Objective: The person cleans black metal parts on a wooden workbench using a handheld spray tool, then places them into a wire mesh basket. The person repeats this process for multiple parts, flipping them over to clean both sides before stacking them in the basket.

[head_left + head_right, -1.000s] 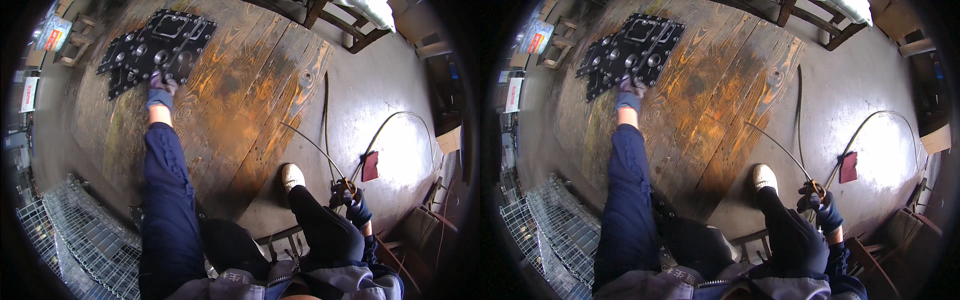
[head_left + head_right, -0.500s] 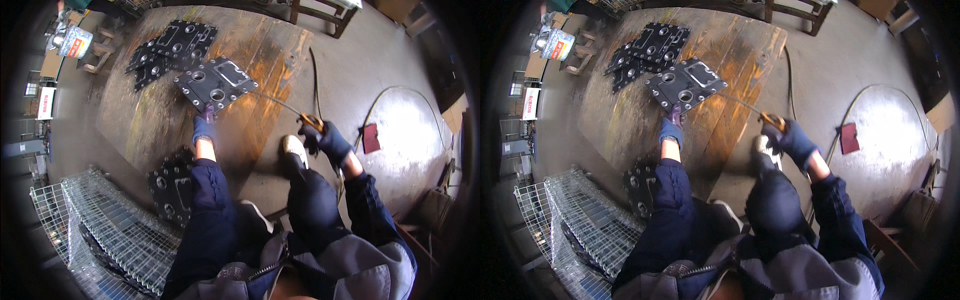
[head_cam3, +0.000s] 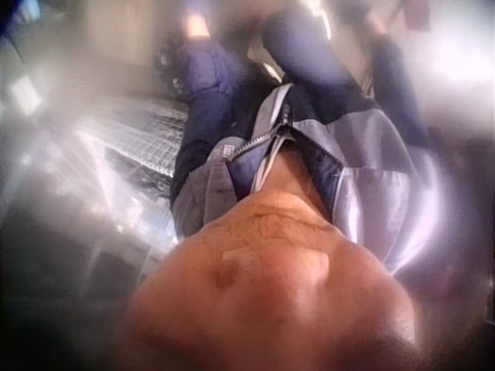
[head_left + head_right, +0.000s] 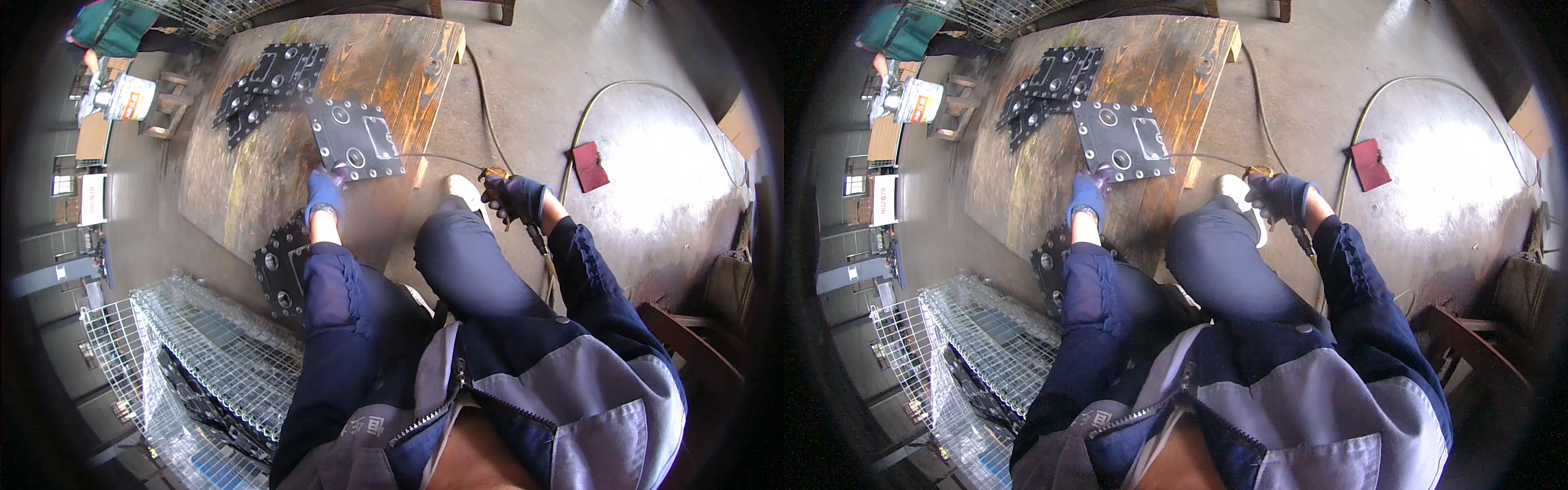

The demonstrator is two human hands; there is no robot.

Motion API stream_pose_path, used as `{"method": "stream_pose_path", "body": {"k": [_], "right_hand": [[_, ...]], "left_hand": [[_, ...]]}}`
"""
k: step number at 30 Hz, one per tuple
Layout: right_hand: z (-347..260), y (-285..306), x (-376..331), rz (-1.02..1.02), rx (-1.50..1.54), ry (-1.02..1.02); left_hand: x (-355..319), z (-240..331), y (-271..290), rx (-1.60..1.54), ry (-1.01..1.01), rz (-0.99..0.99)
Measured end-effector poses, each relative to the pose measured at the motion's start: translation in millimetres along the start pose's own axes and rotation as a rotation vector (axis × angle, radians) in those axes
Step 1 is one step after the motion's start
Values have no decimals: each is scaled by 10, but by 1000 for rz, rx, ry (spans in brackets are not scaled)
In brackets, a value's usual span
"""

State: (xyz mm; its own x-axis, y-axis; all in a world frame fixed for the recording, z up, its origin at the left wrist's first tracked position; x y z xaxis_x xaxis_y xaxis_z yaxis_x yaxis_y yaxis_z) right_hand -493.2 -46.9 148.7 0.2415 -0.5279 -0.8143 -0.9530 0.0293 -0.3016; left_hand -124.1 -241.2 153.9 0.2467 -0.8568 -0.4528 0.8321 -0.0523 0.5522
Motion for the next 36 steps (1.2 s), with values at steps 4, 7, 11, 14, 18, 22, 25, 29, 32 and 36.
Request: {"method": "stream_pose_path", "body": {"k": [4, 7, 11, 14, 18, 22, 25, 29, 32, 36], "right_hand": [[17, -9, 152, -9, -24, 33], [48, 71, 270, 6, -121, 115], [-73, -67, 289, -22, -305, 204], [-31, -48, 525, -21, -499, 349], [-31, -52, 463, 29, -238, 56], [-266, -2, 208, 48, -138, 87], [-487, 9, 225, 1, -8, 99], [-753, -134, 403, -47, 24, 108], [-820, -139, 445, -25, 22, 88], [-863, -114, 565, -25, -22, 49]], "left_hand": [[-33, 84, 143, 188, -73, 58], [-332, 459, 136, 202, -142, 83], [-19, 290, 159, 284, -288, 117], [414, -91, 141, 302, -336, 167], [321, 16, 85, 257, -312, 161], [261, 50, 148, 208, -344, 163], [110, 190, 124, 264, -340, 140], [63, 211, 132, 55, -402, 134], [24, 239, 117, 29, -396, 105], [57, 181, 164, 65, -319, 113]]}}
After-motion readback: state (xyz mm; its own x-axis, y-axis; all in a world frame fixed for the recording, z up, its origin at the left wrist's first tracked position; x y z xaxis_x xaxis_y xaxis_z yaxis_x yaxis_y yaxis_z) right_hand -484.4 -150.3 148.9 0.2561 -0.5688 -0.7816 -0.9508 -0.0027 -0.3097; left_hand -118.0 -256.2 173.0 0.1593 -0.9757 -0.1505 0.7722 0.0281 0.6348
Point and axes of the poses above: each hand's wrist, its own x-axis towards the middle knuckle, its own y-axis out of the back of the hand, z = x × y, the point moved 5 cm from there along x, towards the middle knuckle, and after that the axes turned 2 degrees about z, right-handed, at the moved point
